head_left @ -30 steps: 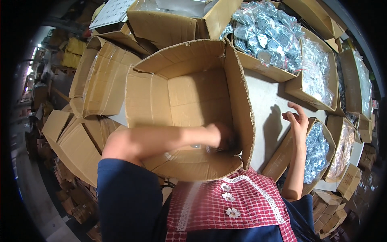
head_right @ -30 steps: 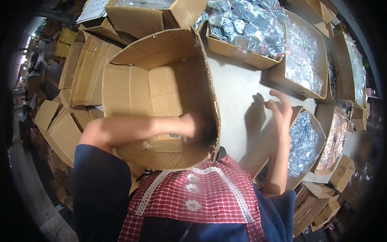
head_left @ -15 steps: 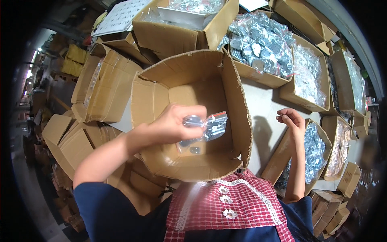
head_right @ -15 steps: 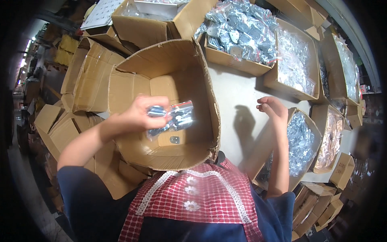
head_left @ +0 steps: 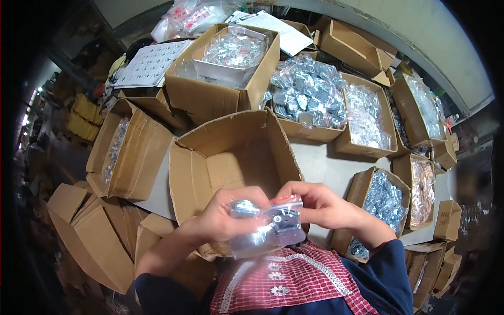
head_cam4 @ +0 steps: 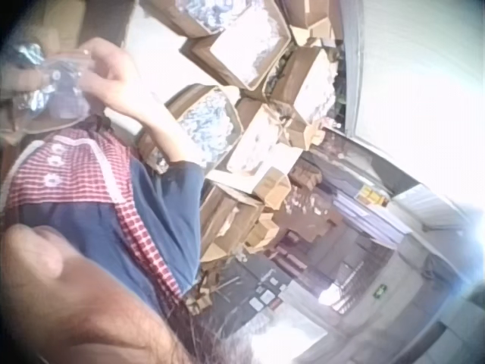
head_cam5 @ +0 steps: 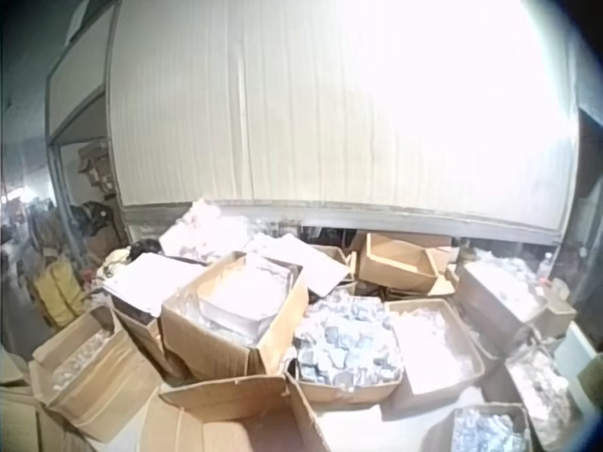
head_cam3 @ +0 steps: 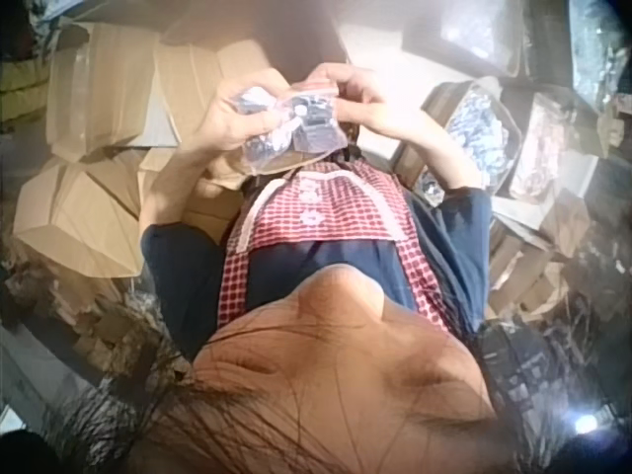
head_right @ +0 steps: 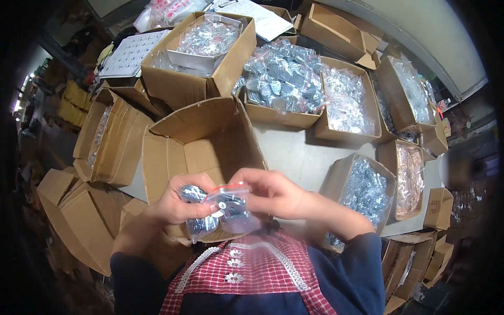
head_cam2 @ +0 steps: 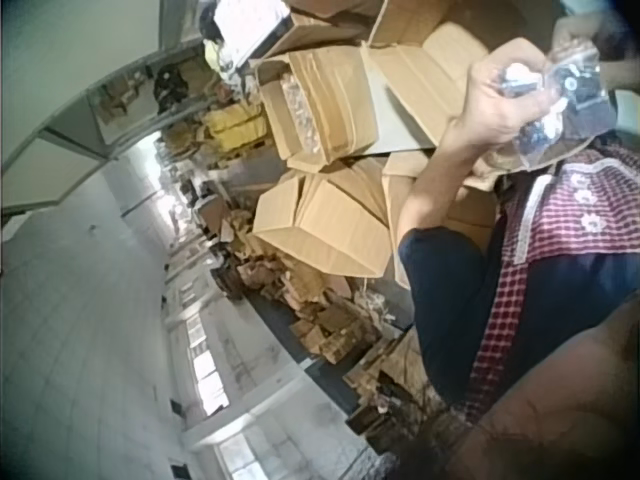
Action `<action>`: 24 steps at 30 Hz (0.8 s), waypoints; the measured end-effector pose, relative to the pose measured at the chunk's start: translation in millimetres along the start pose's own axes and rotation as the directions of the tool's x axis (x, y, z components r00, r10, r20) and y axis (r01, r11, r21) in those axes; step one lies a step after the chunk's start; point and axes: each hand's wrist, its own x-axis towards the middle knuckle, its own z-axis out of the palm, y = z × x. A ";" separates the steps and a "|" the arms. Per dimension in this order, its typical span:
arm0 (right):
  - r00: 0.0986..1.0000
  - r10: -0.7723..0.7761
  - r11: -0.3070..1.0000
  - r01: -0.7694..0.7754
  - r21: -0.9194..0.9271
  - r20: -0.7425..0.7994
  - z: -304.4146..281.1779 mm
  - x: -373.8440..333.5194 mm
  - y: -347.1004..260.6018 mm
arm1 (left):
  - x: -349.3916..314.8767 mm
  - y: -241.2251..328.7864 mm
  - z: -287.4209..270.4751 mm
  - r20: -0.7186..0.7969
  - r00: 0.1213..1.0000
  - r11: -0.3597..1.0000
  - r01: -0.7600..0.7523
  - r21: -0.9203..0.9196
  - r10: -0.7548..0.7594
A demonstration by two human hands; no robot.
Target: The person sorts small metal or electronic components by picking them out of a large cardboard box and placing them into smaller boxes or plastic bags on a table.
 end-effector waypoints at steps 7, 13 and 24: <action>0.994 -0.092 0.965 0.102 0.242 -0.055 2.9 30.7 -4.8 | 3.4 -6.6 -5.5 -0.109 0.992 0.969 0.030 -0.246 -0.059; 0.876 -0.320 0.899 0.401 0.176 -0.362 -16.1 56.2 -34.3 | -6.5 -2.2 -21.3 -0.257 0.966 0.911 -0.120 -0.393 0.016; 0.863 -0.451 -0.102 -0.305 -0.947 -0.229 -199.7 122.0 50.6 | -30.5 -5.5 -58.7 -0.511 0.832 0.925 -0.342 -0.167 0.215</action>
